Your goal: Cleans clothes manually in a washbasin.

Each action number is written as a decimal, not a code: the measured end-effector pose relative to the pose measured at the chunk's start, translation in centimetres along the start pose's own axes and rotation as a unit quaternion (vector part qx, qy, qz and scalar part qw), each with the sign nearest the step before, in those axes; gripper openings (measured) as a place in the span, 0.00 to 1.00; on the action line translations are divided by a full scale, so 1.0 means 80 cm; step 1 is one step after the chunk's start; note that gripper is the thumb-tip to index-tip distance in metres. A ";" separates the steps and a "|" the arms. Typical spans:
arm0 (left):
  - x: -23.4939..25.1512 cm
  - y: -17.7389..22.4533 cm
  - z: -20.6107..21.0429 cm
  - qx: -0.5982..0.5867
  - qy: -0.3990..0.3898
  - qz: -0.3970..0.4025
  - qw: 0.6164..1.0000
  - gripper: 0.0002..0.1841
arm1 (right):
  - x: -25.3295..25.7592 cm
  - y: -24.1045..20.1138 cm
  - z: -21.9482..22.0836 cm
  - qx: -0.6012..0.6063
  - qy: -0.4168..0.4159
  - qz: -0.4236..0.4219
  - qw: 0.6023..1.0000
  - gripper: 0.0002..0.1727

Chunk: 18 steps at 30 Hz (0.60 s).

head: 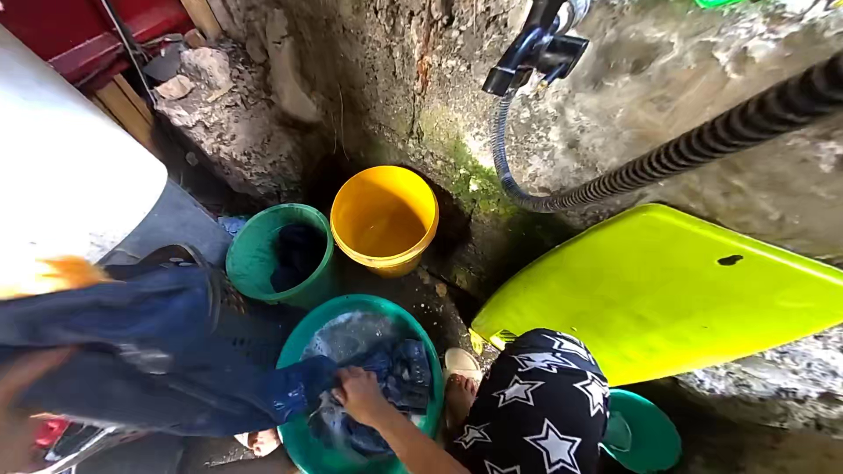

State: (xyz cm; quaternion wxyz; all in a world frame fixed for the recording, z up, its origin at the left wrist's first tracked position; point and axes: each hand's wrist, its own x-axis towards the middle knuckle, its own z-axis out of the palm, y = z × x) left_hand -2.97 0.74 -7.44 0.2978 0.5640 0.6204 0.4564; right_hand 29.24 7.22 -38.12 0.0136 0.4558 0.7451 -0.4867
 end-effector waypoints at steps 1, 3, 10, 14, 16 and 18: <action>-0.004 -0.017 0.049 0.006 0.080 -0.043 0.996 0.26 | 0.001 0.024 -0.003 0.007 0.015 0.045 0.999 0.29; -0.011 -0.055 0.135 0.040 0.142 -0.137 0.980 0.34 | -0.002 0.071 -0.020 0.030 0.093 0.162 0.982 0.29; -0.045 -0.241 0.249 0.233 -0.018 -0.356 0.905 0.36 | -0.014 0.127 -0.022 0.202 0.251 0.379 0.867 0.40; -0.065 -0.263 0.257 0.309 -0.048 -0.404 0.860 0.58 | -0.011 0.150 0.009 0.316 0.149 0.380 0.857 0.33; -0.073 -0.256 0.265 0.318 0.010 -0.380 0.869 0.60 | -0.007 0.133 -0.001 0.327 0.130 0.303 0.886 0.27; -0.080 -0.248 0.274 0.326 0.034 -0.324 0.888 0.56 | -0.014 0.094 -0.033 0.323 0.135 0.211 0.913 0.22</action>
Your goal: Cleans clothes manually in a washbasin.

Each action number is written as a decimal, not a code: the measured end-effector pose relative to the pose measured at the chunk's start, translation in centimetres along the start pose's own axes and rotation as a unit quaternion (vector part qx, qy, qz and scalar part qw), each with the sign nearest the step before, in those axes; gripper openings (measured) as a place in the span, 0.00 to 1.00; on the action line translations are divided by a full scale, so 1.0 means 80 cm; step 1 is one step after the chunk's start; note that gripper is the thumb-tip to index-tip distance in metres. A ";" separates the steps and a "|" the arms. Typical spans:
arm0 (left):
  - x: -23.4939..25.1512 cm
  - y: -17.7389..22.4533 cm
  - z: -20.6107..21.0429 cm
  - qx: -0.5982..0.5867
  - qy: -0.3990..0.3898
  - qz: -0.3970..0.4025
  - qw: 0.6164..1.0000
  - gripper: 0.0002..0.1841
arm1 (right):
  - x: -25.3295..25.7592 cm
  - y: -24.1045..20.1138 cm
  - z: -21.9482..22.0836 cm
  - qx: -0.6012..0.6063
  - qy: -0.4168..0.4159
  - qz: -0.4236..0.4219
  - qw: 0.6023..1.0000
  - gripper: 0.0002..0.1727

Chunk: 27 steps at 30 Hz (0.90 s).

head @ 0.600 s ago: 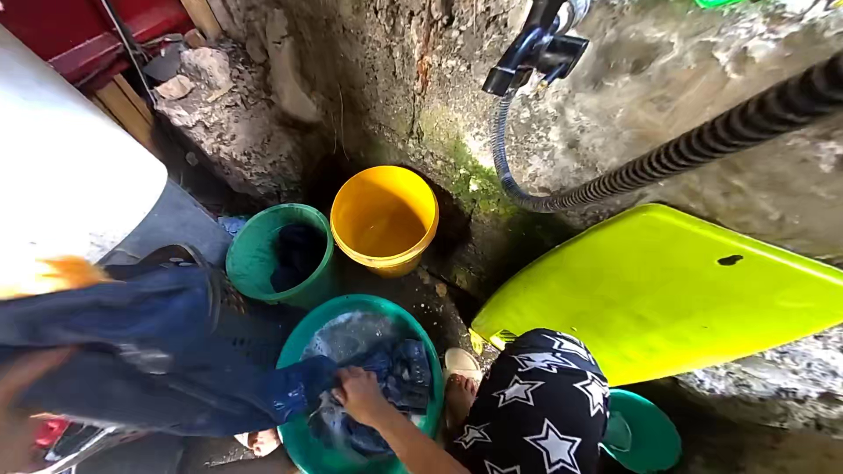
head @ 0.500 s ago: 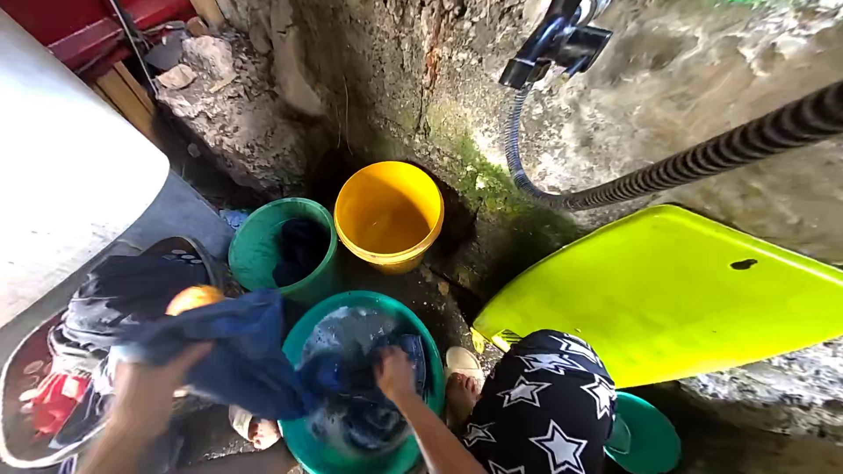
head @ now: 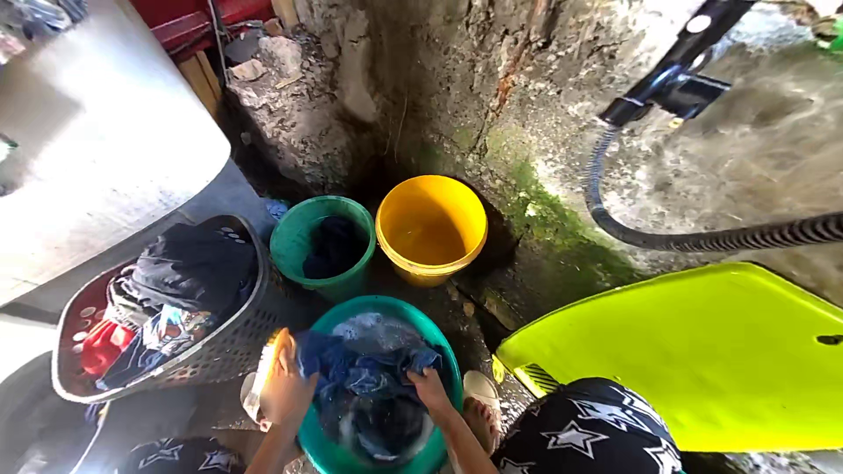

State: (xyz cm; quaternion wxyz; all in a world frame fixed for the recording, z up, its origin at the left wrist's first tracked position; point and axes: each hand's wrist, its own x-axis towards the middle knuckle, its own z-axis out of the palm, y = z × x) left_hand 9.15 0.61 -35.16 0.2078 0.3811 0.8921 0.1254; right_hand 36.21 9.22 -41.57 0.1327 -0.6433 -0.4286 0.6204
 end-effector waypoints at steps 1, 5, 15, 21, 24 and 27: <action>-0.004 0.004 0.001 0.002 0.001 0.024 1.000 0.51 | -0.012 -0.022 -0.005 -0.008 -0.007 -0.050 0.999 0.19; 0.000 0.026 0.012 0.059 -0.082 0.103 0.990 0.36 | -0.073 -0.084 -0.032 -0.048 -0.038 -0.218 0.974 0.13; -0.017 0.063 0.144 0.031 -0.326 0.180 0.927 0.22 | -0.176 -0.157 -0.114 0.103 0.018 -0.415 0.904 0.15; 0.005 0.028 0.091 -0.187 -0.168 0.090 0.964 0.20 | -0.177 -0.149 -0.144 0.155 0.054 -0.410 0.897 0.18; 0.030 -0.024 0.043 -0.359 0.035 0.065 0.930 0.20 | -0.160 -0.127 -0.154 0.131 0.096 -0.388 0.907 0.16; 0.041 -0.030 0.018 -0.245 0.042 -0.020 0.968 0.25 | -0.116 -0.080 -0.133 -0.107 0.104 -0.239 0.959 0.10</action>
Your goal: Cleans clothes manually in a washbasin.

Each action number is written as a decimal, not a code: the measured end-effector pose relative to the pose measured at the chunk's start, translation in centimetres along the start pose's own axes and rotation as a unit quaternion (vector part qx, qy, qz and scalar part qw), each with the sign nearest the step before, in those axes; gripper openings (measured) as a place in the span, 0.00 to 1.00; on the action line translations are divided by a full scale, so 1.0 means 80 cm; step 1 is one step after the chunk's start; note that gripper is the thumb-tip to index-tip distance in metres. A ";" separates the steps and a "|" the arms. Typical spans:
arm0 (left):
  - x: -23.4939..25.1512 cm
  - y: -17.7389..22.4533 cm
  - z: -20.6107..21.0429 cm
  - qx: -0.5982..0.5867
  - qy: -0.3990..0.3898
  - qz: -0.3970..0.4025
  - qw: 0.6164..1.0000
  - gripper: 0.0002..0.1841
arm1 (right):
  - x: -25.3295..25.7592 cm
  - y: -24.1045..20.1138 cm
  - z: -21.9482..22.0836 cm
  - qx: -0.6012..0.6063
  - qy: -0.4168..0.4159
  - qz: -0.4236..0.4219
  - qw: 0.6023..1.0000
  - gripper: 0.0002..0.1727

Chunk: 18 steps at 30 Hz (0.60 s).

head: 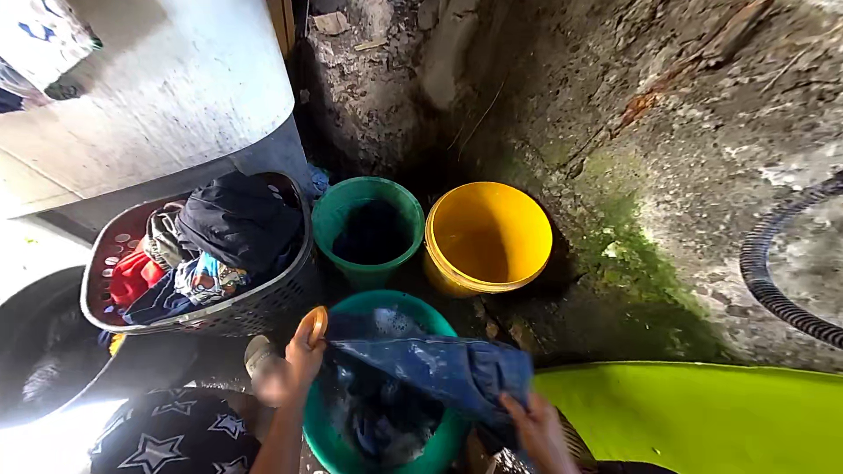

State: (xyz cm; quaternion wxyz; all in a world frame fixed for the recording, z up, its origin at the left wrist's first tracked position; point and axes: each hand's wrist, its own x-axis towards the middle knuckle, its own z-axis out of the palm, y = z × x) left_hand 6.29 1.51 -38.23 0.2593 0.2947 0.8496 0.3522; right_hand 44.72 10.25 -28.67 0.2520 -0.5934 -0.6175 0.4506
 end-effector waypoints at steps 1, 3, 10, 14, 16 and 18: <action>0.003 0.006 -0.006 0.095 -0.049 -0.046 0.993 0.26 | 0.009 0.027 0.020 -0.075 -0.060 0.064 0.993 0.15; 0.006 0.017 -0.007 0.231 -0.142 -0.115 0.956 0.27 | 0.029 0.087 0.062 -0.146 -0.161 0.180 0.959 0.22; 0.001 0.056 0.056 0.186 -0.158 -0.011 0.970 0.25 | 0.048 0.137 0.132 -0.092 -0.070 0.340 0.933 0.30; 0.039 0.000 0.136 0.231 -0.223 0.035 0.946 0.24 | 0.056 0.126 0.139 -0.212 -0.072 0.336 0.915 0.31; 0.055 -0.040 0.162 0.262 -0.243 0.007 0.934 0.27 | 0.058 0.123 0.141 -0.246 -0.059 0.325 0.911 0.28; 0.069 -0.065 0.177 0.269 -0.249 -0.007 0.930 0.28 | 0.060 0.121 0.142 -0.249 -0.013 0.288 0.925 0.21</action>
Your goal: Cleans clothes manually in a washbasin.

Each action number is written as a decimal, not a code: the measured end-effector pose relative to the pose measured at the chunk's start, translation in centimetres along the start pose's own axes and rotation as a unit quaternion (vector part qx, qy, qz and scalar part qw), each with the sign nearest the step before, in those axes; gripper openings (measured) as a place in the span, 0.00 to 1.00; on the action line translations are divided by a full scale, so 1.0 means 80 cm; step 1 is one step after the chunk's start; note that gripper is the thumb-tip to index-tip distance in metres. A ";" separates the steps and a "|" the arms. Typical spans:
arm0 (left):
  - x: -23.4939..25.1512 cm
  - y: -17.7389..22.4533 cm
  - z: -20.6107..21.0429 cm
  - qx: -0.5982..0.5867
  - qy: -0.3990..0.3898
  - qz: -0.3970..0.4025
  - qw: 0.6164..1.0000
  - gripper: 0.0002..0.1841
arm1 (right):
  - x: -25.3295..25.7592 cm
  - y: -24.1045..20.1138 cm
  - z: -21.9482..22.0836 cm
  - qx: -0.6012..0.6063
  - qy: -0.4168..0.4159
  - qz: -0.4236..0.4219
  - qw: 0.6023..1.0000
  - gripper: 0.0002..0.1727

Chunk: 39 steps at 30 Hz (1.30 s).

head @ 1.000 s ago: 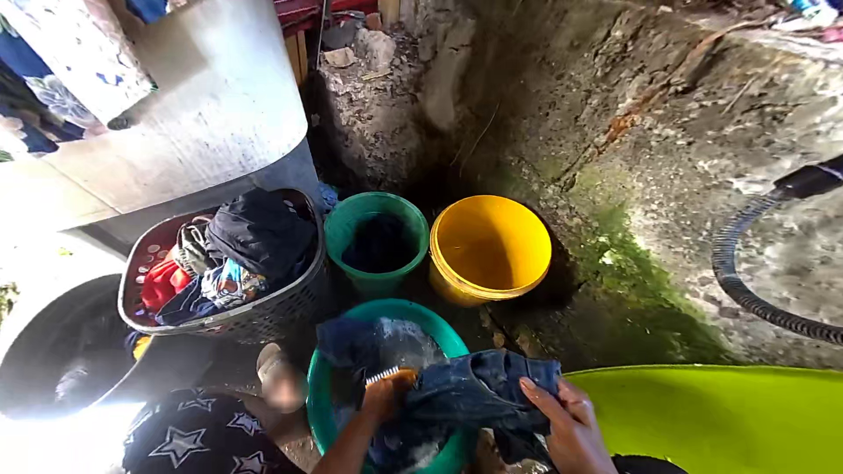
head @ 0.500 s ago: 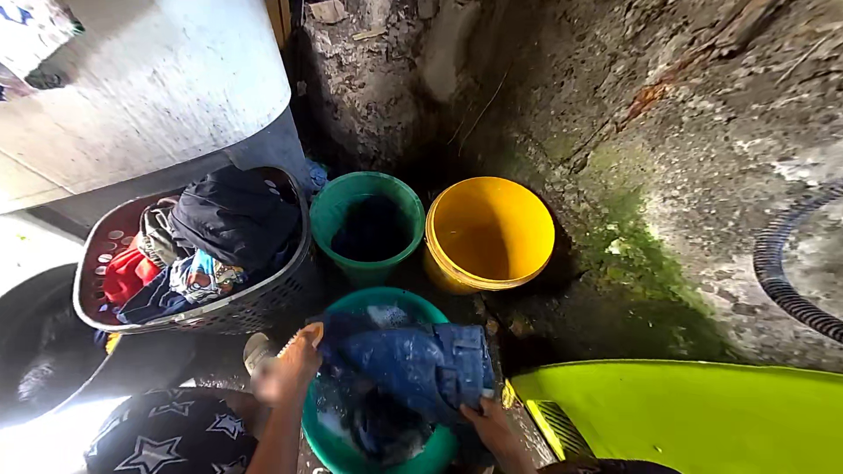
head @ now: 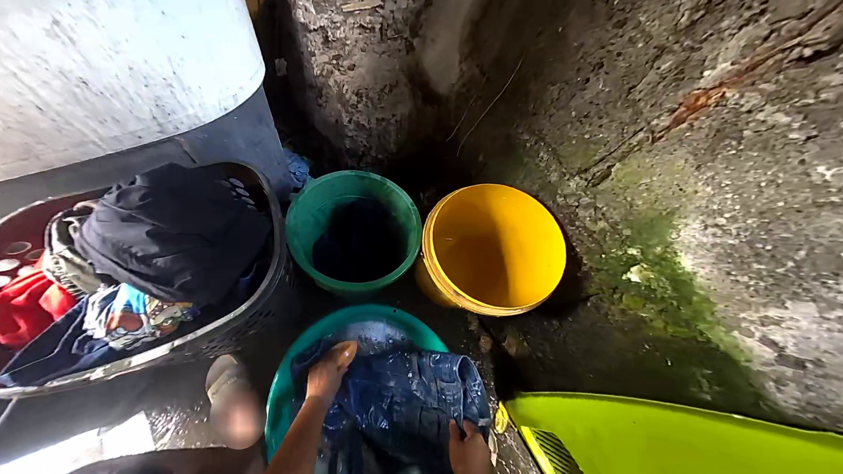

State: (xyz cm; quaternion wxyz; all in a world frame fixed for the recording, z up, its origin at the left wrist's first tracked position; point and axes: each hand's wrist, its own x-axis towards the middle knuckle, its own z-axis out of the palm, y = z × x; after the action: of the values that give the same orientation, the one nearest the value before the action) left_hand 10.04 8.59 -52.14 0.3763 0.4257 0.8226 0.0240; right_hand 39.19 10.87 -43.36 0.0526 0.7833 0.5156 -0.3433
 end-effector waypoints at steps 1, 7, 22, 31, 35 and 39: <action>0.008 -0.003 0.004 0.005 -0.010 0.000 1.000 0.28 | 0.002 0.000 0.001 0.017 0.021 -0.011 1.000 0.18; 0.051 0.035 0.008 0.093 -0.032 -0.025 0.995 0.19 | 0.029 0.002 0.004 0.052 0.033 -0.021 0.998 0.20; -0.110 0.104 0.060 -0.082 -0.019 0.236 0.968 0.26 | 0.004 0.001 0.006 0.409 -0.020 0.049 0.911 0.25; -0.143 0.155 0.051 -0.105 -0.011 0.088 0.990 0.32 | 0.008 0.002 0.010 0.398 -0.001 0.080 0.914 0.27; -0.066 0.056 0.063 0.017 -0.014 0.039 0.999 0.30 | -0.028 -0.018 -0.047 0.404 -0.004 0.071 0.912 0.27; -0.067 0.094 -0.007 -0.053 -0.045 -0.084 0.994 0.35 | -0.032 -0.025 -0.034 0.414 0.001 0.070 0.907 0.26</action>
State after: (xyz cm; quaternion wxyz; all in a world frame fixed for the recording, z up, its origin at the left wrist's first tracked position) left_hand 16.70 9.68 -45.82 0.4357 0.3348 0.8353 0.0168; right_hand 38.24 10.99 -39.27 -0.2532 0.7688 0.2708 -0.5211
